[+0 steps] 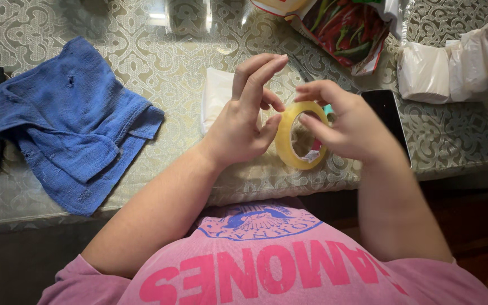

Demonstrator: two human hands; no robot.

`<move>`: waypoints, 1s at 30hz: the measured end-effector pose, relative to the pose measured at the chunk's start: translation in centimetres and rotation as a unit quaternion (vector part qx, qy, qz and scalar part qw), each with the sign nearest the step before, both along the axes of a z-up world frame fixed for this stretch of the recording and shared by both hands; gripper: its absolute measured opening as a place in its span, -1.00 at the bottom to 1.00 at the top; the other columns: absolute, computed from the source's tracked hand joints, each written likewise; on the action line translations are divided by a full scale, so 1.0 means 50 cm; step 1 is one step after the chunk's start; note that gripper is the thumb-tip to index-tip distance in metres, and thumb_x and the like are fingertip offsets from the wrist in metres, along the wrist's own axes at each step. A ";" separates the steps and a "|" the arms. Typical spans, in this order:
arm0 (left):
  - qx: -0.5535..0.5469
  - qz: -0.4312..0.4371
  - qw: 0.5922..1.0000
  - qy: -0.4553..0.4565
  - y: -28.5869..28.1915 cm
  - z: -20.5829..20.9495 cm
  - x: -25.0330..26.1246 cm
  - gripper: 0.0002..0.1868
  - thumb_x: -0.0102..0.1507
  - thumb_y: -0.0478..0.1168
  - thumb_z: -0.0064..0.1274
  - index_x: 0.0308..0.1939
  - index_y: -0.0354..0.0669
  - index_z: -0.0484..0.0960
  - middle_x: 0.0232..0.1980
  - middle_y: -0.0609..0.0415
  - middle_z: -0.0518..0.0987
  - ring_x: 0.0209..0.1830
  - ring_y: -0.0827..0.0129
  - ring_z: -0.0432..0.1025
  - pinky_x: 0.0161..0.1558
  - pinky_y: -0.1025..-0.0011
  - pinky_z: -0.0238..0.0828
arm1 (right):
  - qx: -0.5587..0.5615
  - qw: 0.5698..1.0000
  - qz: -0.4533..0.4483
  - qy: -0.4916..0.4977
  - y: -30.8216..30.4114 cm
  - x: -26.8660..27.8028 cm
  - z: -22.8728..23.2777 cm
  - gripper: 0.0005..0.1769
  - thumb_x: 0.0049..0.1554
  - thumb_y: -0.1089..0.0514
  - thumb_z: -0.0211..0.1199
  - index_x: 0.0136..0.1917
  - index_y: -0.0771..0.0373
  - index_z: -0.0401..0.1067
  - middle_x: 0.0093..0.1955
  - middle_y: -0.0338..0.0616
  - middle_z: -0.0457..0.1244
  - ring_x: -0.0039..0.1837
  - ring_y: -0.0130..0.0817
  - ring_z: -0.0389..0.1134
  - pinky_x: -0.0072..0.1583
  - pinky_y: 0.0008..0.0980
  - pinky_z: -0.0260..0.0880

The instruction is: The person wraps individual items in white tissue paper and secures each one with adhesive tape, using scissors to cut the tape and placing the wrapped items into a stack.

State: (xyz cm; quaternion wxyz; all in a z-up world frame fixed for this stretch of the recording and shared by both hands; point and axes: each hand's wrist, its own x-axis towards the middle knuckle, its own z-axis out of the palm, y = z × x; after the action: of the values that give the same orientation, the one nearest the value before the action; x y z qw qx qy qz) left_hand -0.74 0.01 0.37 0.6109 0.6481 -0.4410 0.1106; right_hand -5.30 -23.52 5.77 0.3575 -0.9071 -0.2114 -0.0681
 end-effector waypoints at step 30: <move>-0.014 0.102 0.994 0.038 0.006 -0.009 -0.001 -0.11 0.18 -0.60 -0.18 0.57 0.10 0.14 0.43 0.01 0.31 0.38 0.28 0.40 0.33 0.40 0.46 | 0.261 0.958 -0.109 -0.045 0.108 0.066 -0.038 -0.92 0.30 0.30 0.38 -0.03 0.37 0.54 0.24 -0.10 0.34 0.14 -0.56 0.35 0.15 -0.56 0.37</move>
State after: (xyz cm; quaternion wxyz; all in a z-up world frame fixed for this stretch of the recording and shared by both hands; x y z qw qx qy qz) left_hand -0.78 0.31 -0.07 0.6222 0.6848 -0.3468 0.1540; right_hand -2.00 -18.10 3.85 0.5622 -0.7961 -0.1021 -0.1996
